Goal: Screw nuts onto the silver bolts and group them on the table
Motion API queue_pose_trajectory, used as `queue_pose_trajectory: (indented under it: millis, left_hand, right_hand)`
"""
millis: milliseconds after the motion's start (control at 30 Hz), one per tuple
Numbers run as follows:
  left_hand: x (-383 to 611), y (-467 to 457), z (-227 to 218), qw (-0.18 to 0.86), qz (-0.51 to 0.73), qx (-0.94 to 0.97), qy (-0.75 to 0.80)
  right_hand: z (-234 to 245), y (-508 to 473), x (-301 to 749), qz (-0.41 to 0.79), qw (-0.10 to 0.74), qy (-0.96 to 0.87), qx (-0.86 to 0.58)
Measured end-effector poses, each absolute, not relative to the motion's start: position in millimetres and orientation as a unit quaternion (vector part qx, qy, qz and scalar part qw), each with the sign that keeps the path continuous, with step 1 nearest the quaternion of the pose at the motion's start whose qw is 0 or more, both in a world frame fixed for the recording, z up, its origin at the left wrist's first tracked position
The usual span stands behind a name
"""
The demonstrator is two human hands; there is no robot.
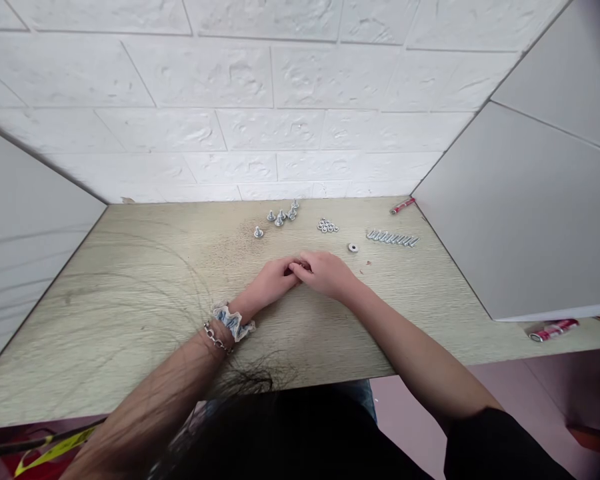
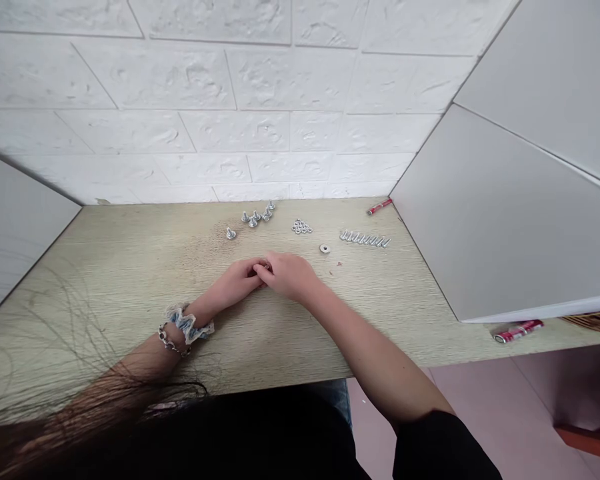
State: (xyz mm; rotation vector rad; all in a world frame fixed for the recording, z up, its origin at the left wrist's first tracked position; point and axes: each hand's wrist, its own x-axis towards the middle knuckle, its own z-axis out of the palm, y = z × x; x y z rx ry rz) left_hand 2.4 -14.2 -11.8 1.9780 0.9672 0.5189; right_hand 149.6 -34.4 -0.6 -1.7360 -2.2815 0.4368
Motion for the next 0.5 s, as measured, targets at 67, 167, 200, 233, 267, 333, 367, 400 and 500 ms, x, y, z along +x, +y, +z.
queue_pose_trajectory:
  millis: [67,167,200,233,267,333,367,400,500]
  left_hand:
    - [2.6,-14.3,-12.2,0.418,0.209,0.79,0.396]
    - [2.9,-14.2,-13.1,0.411,0.203,0.793,0.401]
    - [2.9,-14.1,-13.4,0.409,0.201,0.794,0.402]
    - [2.8,-14.0,-13.6,0.407,0.199,0.796,0.402]
    - [2.8,-13.9,-13.8,0.406,0.198,0.797,0.402]
    - [2.6,-13.9,-14.0,0.403,0.198,0.8,0.398]
    - [2.5,-14.0,-14.0,0.403,0.199,0.801,0.395]
    - [2.4,-14.1,-13.9,0.404,0.199,0.802,0.392]
    - [2.1,-14.5,-13.3,0.406,0.198,0.802,0.392]
  right_hand:
    - [0.3,-34.6,150.9,0.144,0.116,-0.788,-0.587]
    - [1.5,-35.3,151.7,0.137,0.109,-0.796,-0.579]
    - [1.8,-35.5,151.6,0.137,0.107,-0.799,-0.576]
    - [1.9,-35.7,151.5,0.136,0.105,-0.801,-0.573]
    - [2.0,-35.8,151.3,0.135,0.105,-0.802,-0.572]
    - [1.7,-35.8,151.1,0.133,0.104,-0.805,-0.568]
    - [1.5,-35.7,151.0,0.132,0.104,-0.807,-0.566]
    - [1.3,-35.7,151.1,0.133,0.105,-0.809,-0.563]
    - [0.8,-35.6,151.3,0.144,0.105,-0.811,-0.557]
